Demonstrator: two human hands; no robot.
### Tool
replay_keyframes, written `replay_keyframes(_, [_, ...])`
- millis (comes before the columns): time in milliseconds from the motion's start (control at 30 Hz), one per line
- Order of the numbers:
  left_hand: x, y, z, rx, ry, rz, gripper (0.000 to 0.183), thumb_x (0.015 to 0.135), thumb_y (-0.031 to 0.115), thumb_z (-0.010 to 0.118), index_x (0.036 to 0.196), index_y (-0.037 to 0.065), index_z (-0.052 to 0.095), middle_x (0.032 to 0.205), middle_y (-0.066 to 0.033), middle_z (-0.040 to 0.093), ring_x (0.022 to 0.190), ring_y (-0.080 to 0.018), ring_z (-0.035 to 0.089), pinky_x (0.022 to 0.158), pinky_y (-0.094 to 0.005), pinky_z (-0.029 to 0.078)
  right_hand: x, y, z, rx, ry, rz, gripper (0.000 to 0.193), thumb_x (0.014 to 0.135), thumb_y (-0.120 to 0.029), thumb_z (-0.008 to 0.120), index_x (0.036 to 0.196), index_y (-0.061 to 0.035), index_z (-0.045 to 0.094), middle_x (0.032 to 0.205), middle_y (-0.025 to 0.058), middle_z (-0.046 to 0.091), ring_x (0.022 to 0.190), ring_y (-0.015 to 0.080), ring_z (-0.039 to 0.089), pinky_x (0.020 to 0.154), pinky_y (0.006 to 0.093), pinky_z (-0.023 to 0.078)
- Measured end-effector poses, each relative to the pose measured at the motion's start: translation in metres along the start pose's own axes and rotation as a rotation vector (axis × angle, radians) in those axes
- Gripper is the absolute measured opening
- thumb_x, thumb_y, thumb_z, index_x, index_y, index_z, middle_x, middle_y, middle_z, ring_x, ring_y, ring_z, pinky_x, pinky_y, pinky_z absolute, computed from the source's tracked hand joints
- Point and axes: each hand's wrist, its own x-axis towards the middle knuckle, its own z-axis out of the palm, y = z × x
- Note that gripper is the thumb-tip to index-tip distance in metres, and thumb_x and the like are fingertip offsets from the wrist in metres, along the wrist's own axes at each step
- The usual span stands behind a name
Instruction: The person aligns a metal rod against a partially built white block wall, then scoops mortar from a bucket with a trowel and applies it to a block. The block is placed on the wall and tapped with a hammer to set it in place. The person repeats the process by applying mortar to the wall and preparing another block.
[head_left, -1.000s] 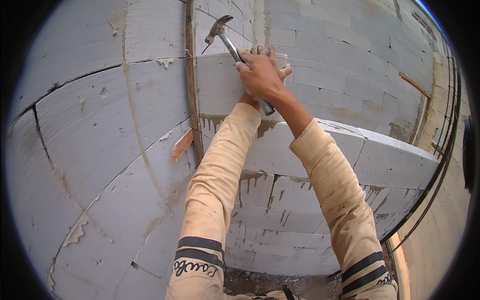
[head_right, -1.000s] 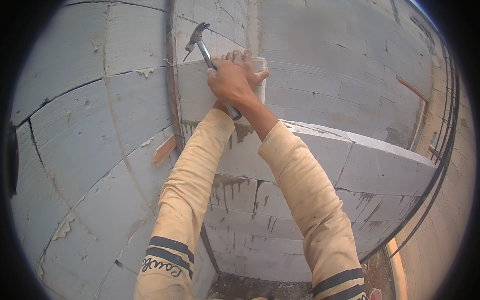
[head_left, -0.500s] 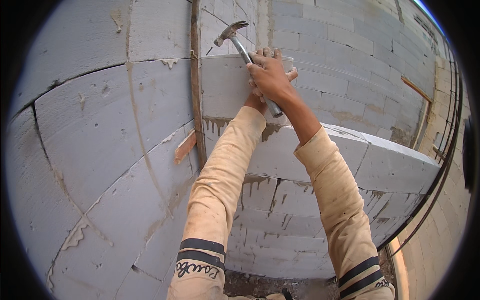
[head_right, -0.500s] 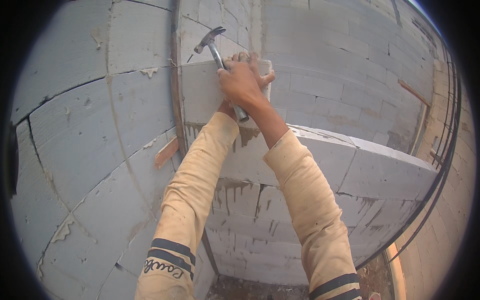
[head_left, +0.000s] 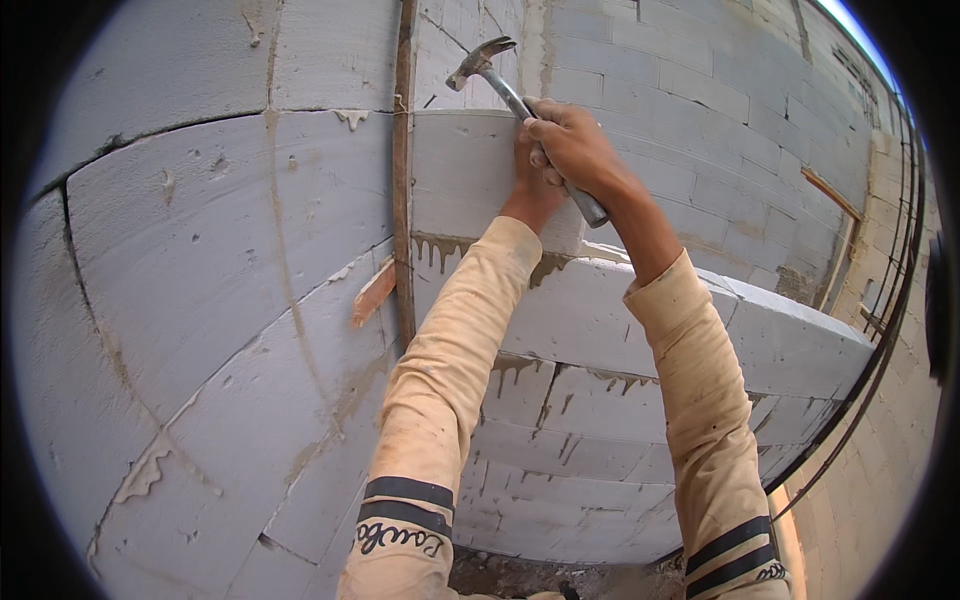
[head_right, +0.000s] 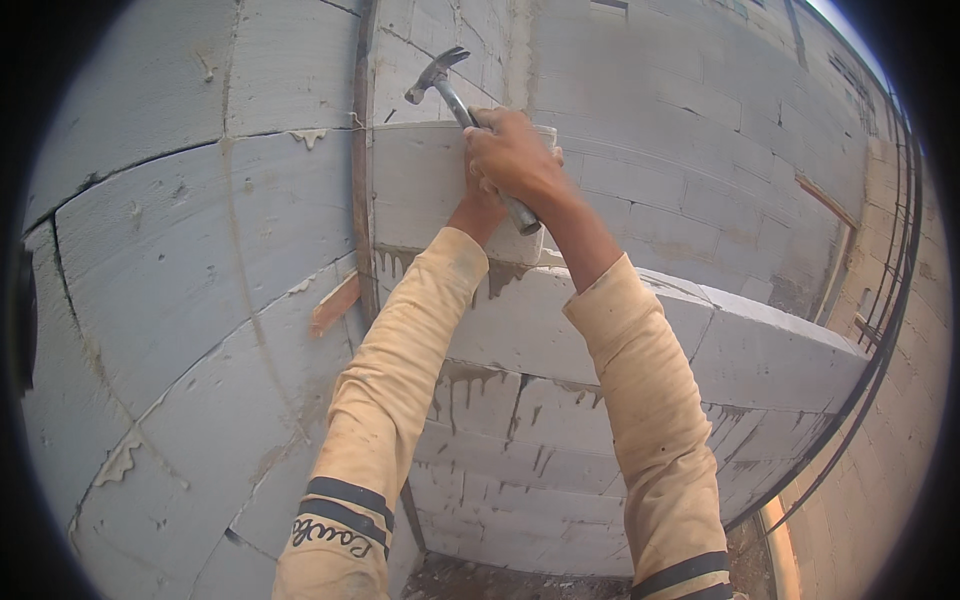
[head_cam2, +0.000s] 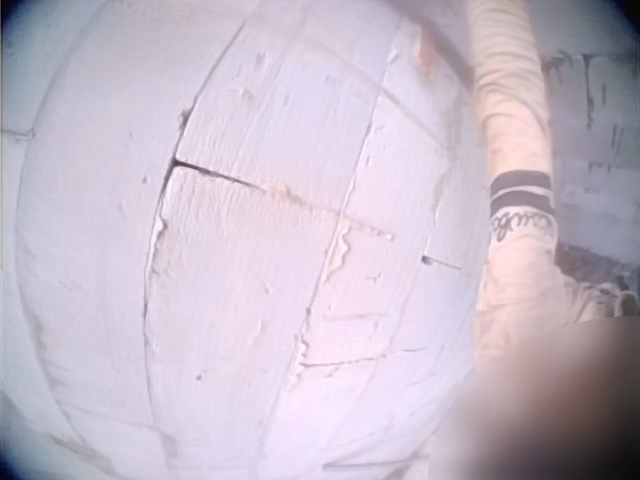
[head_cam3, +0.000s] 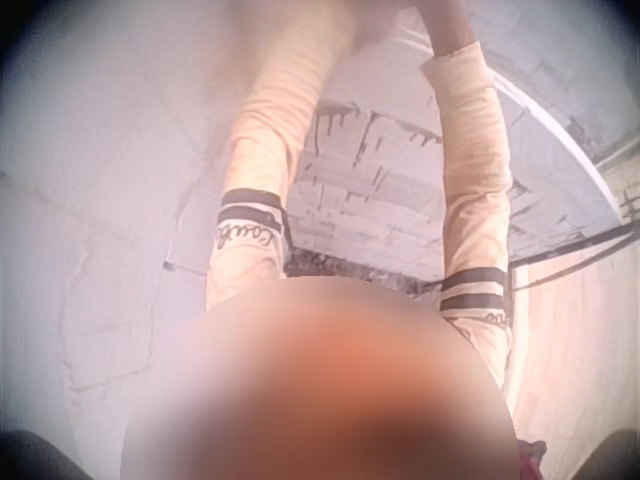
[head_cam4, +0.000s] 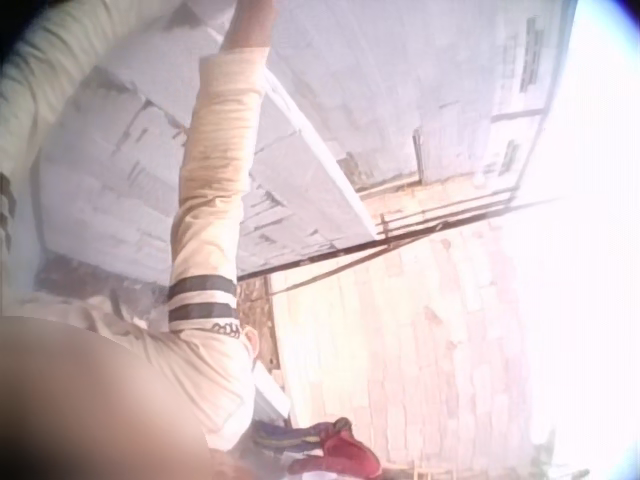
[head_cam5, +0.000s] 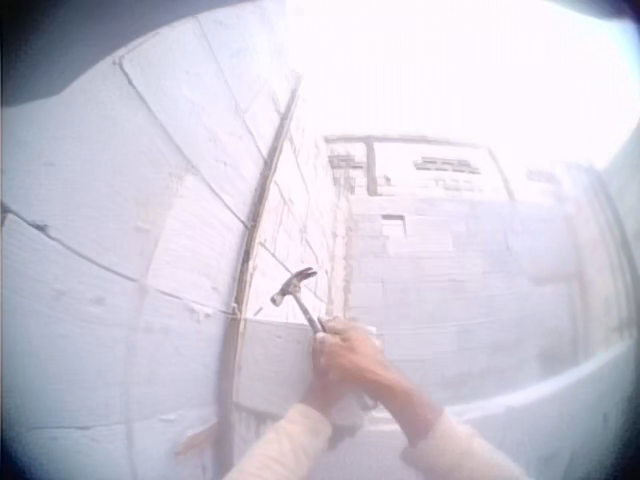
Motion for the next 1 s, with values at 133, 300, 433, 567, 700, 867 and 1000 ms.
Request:
replay_keyframes(133, [0.015,-0.001,0.011,0.06,0.039,-0.059,0.036,0.086,0.028,0.062,0.115,0.006,0.066,0.12,-0.0156,0.06,0.118,-0.0321,0.05,0.112,-0.0461,0.033,0.004,-0.013,-0.003,0.067,0.324,-0.055,0.047,0.103,-0.016,0.05,0.148,-0.0024,0.048,0.072,0.001,0.055,0.053,0.0071,0.047,0.047,0.025,0.041])
replay_keyframes(300, [0.004,-0.004,0.014,0.118,0.057,-0.025,0.048,0.079,0.038,0.07,0.112,0.004,0.066,0.118,-0.0159,0.062,0.121,-0.0324,0.049,0.113,-0.046,0.031,0.013,0.002,0.032,-0.345,0.306,-0.15,0.041,0.101,-0.018,0.05,0.138,-0.0021,0.056,0.076,0.0092,0.062,0.058,0.0145,0.057,0.055,0.0302,0.047])
replay_keyframes(433, [-0.002,0.001,0.005,0.065,0.047,-0.005,0.052,0.077,0.04,0.073,0.113,0.004,0.065,0.118,-0.0152,0.063,0.121,-0.0319,0.049,0.114,-0.0453,0.031,0.008,0.002,0.013,-0.047,0.002,-0.058,0.037,0.1,-0.023,0.055,0.129,-0.0014,0.063,0.074,0.0041,0.056,0.062,0.012,0.055,0.057,0.0303,0.046])
replay_keyframes(567, [0.016,0.007,0.02,0.08,0.054,-0.112,0.055,0.075,0.042,0.076,0.113,0.004,0.065,0.117,-0.0146,0.064,0.122,-0.0314,0.049,0.115,-0.0447,0.03,0.01,-0.018,-0.005,0.068,0.269,-0.093,0.045,0.105,-0.019,0.05,0.147,-0.003,0.05,0.07,-0.0034,0.047,0.051,0.0039,0.042,0.043,0.0208,0.034])
replay_keyframes(700, [0.01,0.001,0.041,-0.003,0.252,-0.125,0.061,0.073,0.046,0.077,0.117,0.005,0.065,0.121,-0.0117,0.064,0.121,-0.0306,0.051,0.117,-0.0439,0.029,0.013,-0.013,0.022,-0.081,0.475,-0.178,0.045,0.105,-0.019,0.05,0.147,-0.0043,0.05,0.069,-0.004,0.045,0.051,0.004,0.04,0.043,0.0211,0.033])
replay_keyframes(867, [0.007,0.003,0.034,-0.046,0.201,-0.148,0.069,0.074,0.051,0.077,0.124,0.005,0.064,0.122,-0.0114,0.064,0.121,-0.0293,0.052,0.117,-0.0433,0.029,0.005,-0.009,0.017,-0.191,0.053,-0.002,0.046,0.105,-0.021,0.05,0.148,-0.0069,0.05,0.068,-0.0035,0.046,0.05,0.0039,0.042,0.041,0.0213,0.034])
replay_keyframes(1000, [0.016,0.011,0.018,0.026,0.024,-0.153,0.07,0.075,0.05,0.079,0.122,0.001,0.063,0.123,-0.0147,0.062,0.124,-0.0295,0.051,0.115,-0.0442,0.031,0.008,-0.032,-0.011,0.004,0.266,-0.039,0.047,0.106,-0.022,0.048,0.151,-0.0085,0.046,0.067,-0.0021,0.048,0.045,0.0044,0.042,0.037,0.0226,0.033])
